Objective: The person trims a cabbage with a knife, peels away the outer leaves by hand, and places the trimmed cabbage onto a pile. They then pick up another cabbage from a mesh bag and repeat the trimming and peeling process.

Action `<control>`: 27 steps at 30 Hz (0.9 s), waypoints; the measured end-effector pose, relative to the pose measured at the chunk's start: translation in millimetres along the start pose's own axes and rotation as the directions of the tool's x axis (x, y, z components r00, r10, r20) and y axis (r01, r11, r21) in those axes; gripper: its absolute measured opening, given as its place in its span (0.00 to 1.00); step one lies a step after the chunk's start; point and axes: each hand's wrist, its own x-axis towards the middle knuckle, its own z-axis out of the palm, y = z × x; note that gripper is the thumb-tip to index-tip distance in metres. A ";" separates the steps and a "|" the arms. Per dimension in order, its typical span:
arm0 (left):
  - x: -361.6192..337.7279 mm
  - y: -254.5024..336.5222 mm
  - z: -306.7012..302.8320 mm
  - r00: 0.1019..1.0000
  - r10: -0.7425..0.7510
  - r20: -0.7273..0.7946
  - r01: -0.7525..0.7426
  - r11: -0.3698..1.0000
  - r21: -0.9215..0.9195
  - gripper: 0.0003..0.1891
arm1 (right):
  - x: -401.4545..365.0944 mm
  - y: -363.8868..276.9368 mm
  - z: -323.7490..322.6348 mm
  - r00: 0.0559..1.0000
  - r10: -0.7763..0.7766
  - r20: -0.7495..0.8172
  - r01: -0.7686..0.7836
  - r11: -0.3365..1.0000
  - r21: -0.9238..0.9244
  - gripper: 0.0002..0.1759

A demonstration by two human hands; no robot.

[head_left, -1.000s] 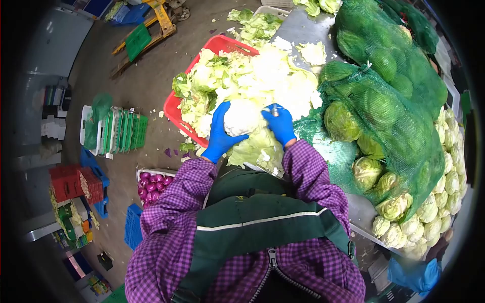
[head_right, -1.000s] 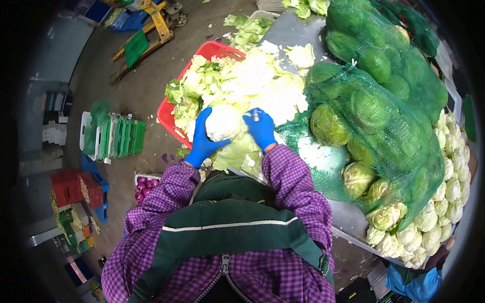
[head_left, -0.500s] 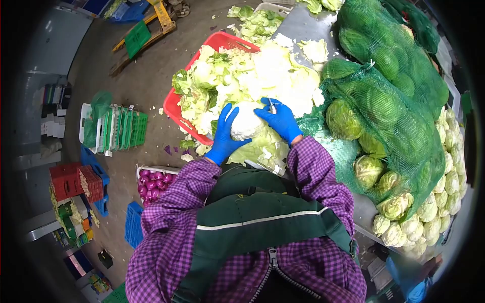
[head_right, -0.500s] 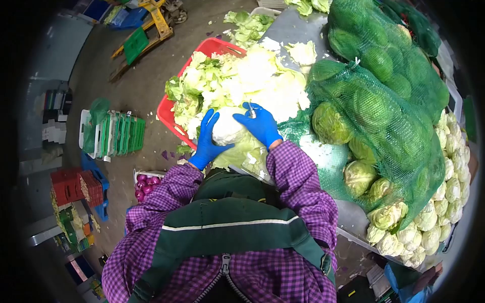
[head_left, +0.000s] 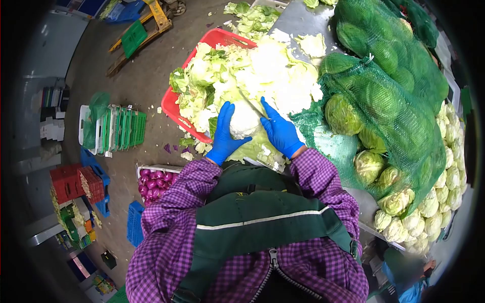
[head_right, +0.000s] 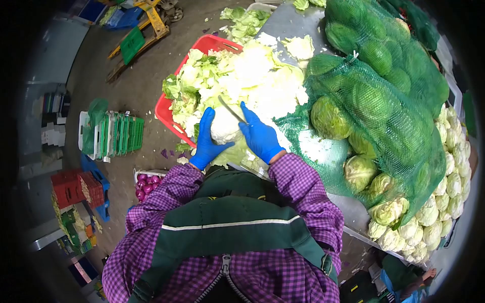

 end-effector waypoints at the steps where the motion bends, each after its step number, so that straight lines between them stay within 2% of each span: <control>1: -0.1 -0.3 0.3 1.000 0.000 0.001 0.000 1.000 0.000 0.57 | -1.1 -4.1 -0.3 0.994 -0.106 0.023 0.107 0.994 -0.032 0.31; 3: -0.7 -1.5 0.1 1.000 0.009 0.004 -0.009 1.000 0.006 0.56 | 3.2 1.1 4.0 0.985 -0.166 0.045 0.168 0.984 -0.058 0.32; 5: -1.5 -3.3 0.6 1.000 0.007 0.004 -0.007 1.000 0.003 0.56 | 8.0 3.7 7.0 0.988 -0.069 0.138 0.093 0.981 -0.173 0.31; 6: -0.3 -3.0 0.4 1.000 0.009 0.004 -0.009 1.000 -0.001 0.56 | 9.0 6.2 10.3 0.988 -0.070 0.138 0.093 0.980 -0.173 0.31; 8: 2.2 -2.7 -0.6 1.000 -0.002 0.023 0.001 1.000 0.024 0.56 | 11.7 13.1 18.7 0.990 -0.131 -0.042 0.128 0.989 -0.075 0.26; 9: 1.9 -3.6 -1.1 0.999 -0.014 0.042 0.012 0.999 0.049 0.57 | 13.4 15.1 20.9 0.990 -0.133 -0.040 0.130 0.989 -0.074 0.26; 11: -0.6 -6.5 -0.1 1.000 0.008 0.024 -0.009 0.999 0.039 0.57 | 18.6 22.0 25.1 0.983 0.151 -0.105 -0.125 0.968 0.220 0.21; 12: -3.1 -8.6 1.5 0.999 0.032 0.008 -0.033 0.999 0.027 0.57 | 25.0 29.4 21.7 0.980 0.145 -0.139 -0.095 0.944 0.318 0.19; 13: -5.3 -10.5 2.6 0.999 0.034 0.010 -0.034 0.999 0.027 0.57 | 25.0 37.6 15.2 0.916 0.399 -0.035 -0.336 0.814 0.474 0.19; 15: -6.8 -11.6 3.0 0.998 0.045 -0.049 -0.046 0.999 -0.012 0.58 | 23.2 43.7 12.7 0.898 0.433 -0.084 -0.308 0.752 0.583 0.20; 16: -6.4 -11.3 2.4 0.998 0.045 -0.050 -0.045 0.999 -0.013 0.58 | 22.8 43.9 12.8 0.897 0.433 -0.085 -0.308 0.753 0.582 0.20; 18: -5.9 -10.0 1.8 0.999 0.044 -0.024 -0.043 0.999 0.025 0.58 | 21.2 40.7 11.4 0.944 0.317 -0.087 -0.260 0.882 0.393 0.22; 19: -6.5 -10.6 2.6 0.999 0.044 -0.023 -0.043 0.999 0.024 0.58 | 20.4 26.7 6.6 0.944 0.318 -0.087 -0.261 0.882 0.393 0.22; 21: -6.5 -12.2 3.5 0.998 0.053 -0.032 -0.053 0.998 0.021 0.58 | 15.0 -3.6 -4.8 0.990 0.126 0.059 -0.130 0.989 0.076 0.27; 22: -6.8 -13.0 4.1 0.998 0.054 -0.032 -0.054 0.998 0.021 0.58 | 12.0 -12.4 -9.8 0.995 0.019 0.100 -0.018 1.000 -0.014 0.30; 23: -7.3 -13.9 4.4 0.998 0.055 -0.036 -0.055 0.998 0.016 0.58 | 8.7 -10.4 -5.7 0.995 0.018 0.101 -0.016 1.000 -0.015 0.30; 25: -6.9 -12.3 4.2 0.998 0.051 -0.046 -0.051 0.999 0.013 0.58 | 5.4 -8.4 2.9 0.987 -0.131 0.096 0.136 0.990 -0.039 0.33; 26: -7.1 -11.2 5.1 0.997 0.045 -0.060 -0.045 0.999 0.004 0.57 | 4.3 -6.3 3.2 0.980 -0.075 0.184 0.084 0.995 -0.044 0.35; 27: -6.7 -9.6 5.7 0.997 0.039 -0.071 -0.040 0.999 -0.008 0.56 | 4.0 -5.4 4.9 0.980 -0.072 0.186 0.082 0.996 -0.044 0.35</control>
